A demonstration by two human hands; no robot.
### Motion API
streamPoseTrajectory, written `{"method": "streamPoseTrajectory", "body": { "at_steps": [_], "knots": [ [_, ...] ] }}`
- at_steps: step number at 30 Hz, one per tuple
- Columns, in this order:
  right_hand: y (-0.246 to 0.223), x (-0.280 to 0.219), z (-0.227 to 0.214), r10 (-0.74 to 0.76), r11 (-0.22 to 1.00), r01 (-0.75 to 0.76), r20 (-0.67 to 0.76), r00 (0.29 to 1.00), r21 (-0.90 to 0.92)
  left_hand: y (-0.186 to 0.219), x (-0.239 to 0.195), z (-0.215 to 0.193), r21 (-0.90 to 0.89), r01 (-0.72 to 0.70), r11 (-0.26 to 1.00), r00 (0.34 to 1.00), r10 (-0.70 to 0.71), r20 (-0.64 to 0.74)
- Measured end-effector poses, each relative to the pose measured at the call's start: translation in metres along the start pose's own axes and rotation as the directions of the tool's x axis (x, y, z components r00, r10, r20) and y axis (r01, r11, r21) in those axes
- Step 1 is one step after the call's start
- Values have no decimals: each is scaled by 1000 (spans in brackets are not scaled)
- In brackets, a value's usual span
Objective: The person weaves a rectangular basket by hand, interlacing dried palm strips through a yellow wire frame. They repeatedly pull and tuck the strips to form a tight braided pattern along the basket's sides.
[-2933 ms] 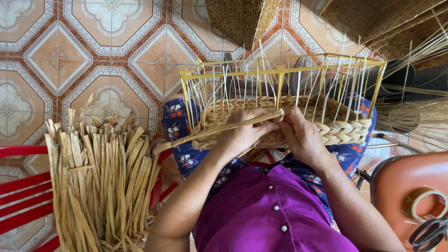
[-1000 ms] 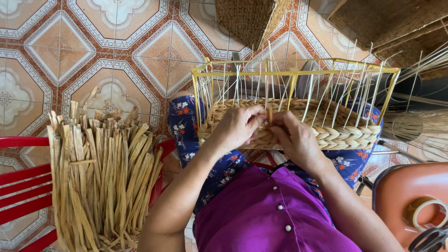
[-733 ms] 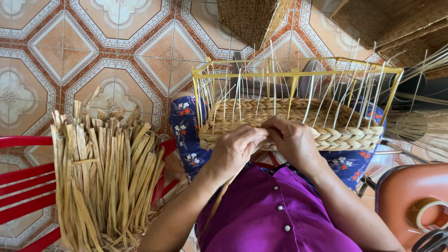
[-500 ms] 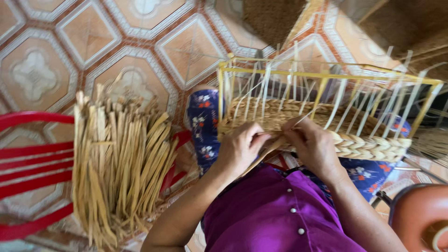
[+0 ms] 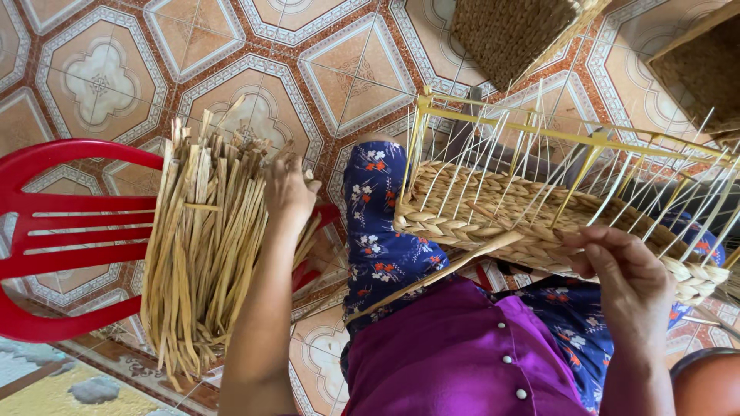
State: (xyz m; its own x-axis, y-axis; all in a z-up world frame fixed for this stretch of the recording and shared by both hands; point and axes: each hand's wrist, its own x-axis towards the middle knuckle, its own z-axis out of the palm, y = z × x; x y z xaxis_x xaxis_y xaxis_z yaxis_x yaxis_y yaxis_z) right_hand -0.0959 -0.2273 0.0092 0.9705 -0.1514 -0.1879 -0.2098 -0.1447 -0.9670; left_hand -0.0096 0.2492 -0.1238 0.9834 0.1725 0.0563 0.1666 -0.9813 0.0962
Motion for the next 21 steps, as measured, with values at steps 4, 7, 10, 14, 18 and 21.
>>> {"method": "streamPoseTrajectory", "body": {
  "at_steps": [4,7,10,14,18,21],
  "knots": [
    [13,-2,-6,-7,998,8,25,1000,-60,-17,14,15,-39,34,999,992,-29,125],
    [16,-4,-7,-4,1000,5,52,999,-17,-25,28,1,-283,419,863,863,-281,420],
    [18,0,-4,23,999,-21,63,998,-45,-34,35,-24,-262,177,949,961,-110,252],
    [18,2,-2,57,996,-52,72,996,-71,-43,27,-44,-355,284,890,905,-127,406],
    [16,1,-3,55,988,-45,61,997,-146,-76,24,-49,-265,446,855,874,-352,335],
    [17,2,-3,50,993,-42,70,996,-108,-98,13,-39,-34,556,831,759,-490,429]
  ]
}}
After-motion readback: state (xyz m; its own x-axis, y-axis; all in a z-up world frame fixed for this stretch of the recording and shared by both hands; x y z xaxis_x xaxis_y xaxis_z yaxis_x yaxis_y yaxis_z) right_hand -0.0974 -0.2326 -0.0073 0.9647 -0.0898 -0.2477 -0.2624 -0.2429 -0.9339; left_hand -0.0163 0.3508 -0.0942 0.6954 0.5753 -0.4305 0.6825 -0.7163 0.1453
